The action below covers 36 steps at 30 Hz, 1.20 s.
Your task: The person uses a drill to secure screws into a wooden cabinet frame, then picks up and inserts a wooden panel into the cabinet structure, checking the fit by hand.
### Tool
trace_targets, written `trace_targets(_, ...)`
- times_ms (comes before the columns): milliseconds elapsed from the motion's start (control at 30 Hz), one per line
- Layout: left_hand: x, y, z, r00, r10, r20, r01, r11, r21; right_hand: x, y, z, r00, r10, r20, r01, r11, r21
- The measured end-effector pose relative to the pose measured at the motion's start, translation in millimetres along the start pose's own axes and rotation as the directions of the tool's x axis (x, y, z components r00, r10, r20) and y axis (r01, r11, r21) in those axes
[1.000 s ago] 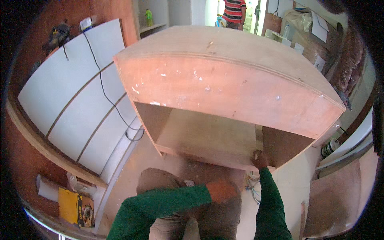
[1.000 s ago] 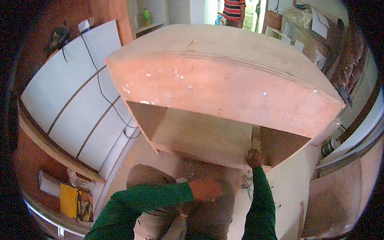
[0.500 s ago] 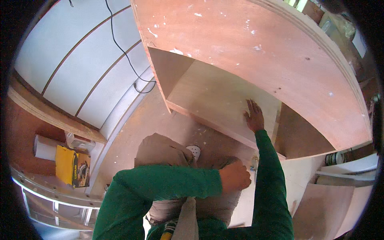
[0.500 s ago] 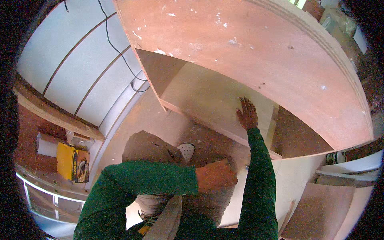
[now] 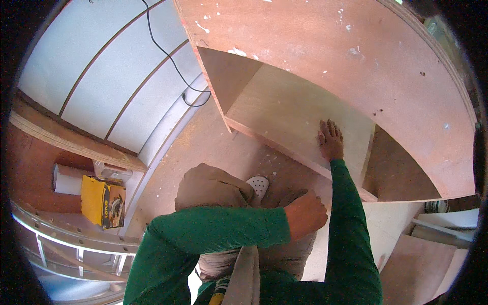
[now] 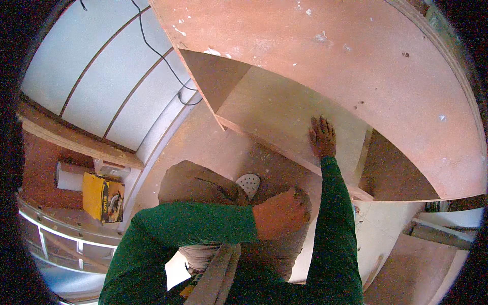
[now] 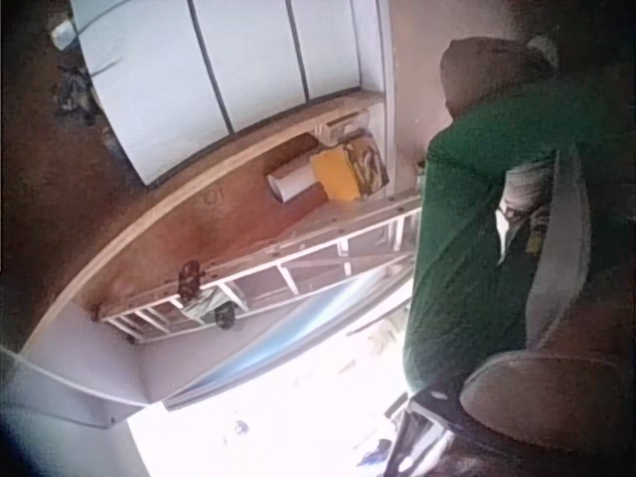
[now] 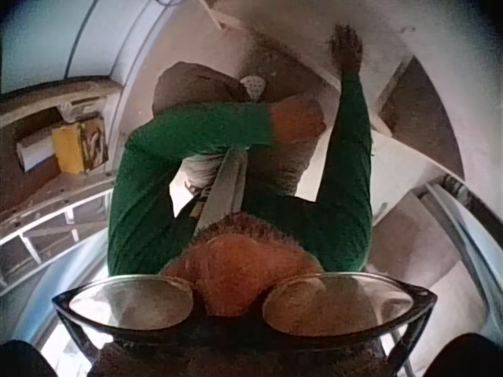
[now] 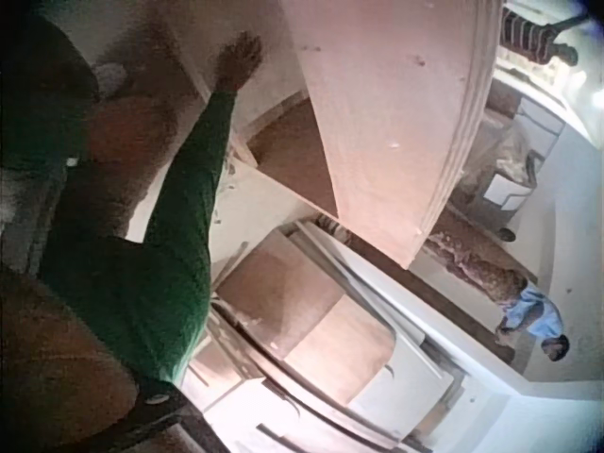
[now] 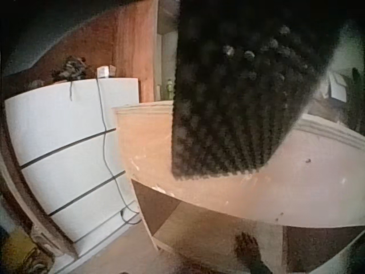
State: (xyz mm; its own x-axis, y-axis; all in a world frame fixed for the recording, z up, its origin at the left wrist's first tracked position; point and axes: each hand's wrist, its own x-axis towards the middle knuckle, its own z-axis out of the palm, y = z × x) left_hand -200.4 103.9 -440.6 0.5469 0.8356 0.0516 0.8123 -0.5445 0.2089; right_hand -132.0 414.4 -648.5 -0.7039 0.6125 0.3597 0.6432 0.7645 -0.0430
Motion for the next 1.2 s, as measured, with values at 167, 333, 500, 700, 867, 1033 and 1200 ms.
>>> trace_targets(167, -8.7, 5.3, 16.0, 0.995, 0.057, -0.078, -0.066, 0.990, -0.126, -2.5, 3.4, 3.2, 0.999, 0.014, 0.030, -0.016, 0.999, 0.038)
trace_targets(333, -6.9, -4.9, 41.8, 0.996, 0.090, 0.025, -0.089, 0.994, -0.065, -1.6, 4.9, 11.2, 1.000, -0.006, -0.011, 0.007, 1.000, 0.011)
trace_targets(500, -3.8, -5.7, 32.6, 0.992, 0.102, -0.079, -0.116, 0.974, -0.195, 1.3, 27.6, 28.9, 0.998, -0.025, -0.061, 0.028, 0.999, 0.036)
trace_targets(700, 13.3, -9.3, 27.8, 0.938, 0.259, 0.231, -0.221, 0.959, -0.176, 9.5, 16.1, -38.7, 0.974, 0.011, 0.225, -0.055, 0.980, 0.191)
trace_targets(867, 5.6, -18.9, 4.1, 0.921, 0.299, 0.251, -0.269, 0.952, -0.146, 11.8, -106.2, -225.5, 0.927, -0.329, -0.183, 0.365, 0.904, 0.223)
trace_targets(1033, 28.3, -47.5, 109.3, 0.980, 0.199, -0.014, -0.199, 0.971, -0.130, 12.5, -103.9, -408.8, 0.688, -0.348, -0.637, 0.354, 0.927, -0.124)
trace_targets(1200, 45.2, -27.1, 20.9, 0.893, 0.230, 0.386, -0.179, 0.970, -0.163, 57.3, -70.4, -491.2, 0.569, -0.216, -0.793, 0.137, 0.976, -0.167)
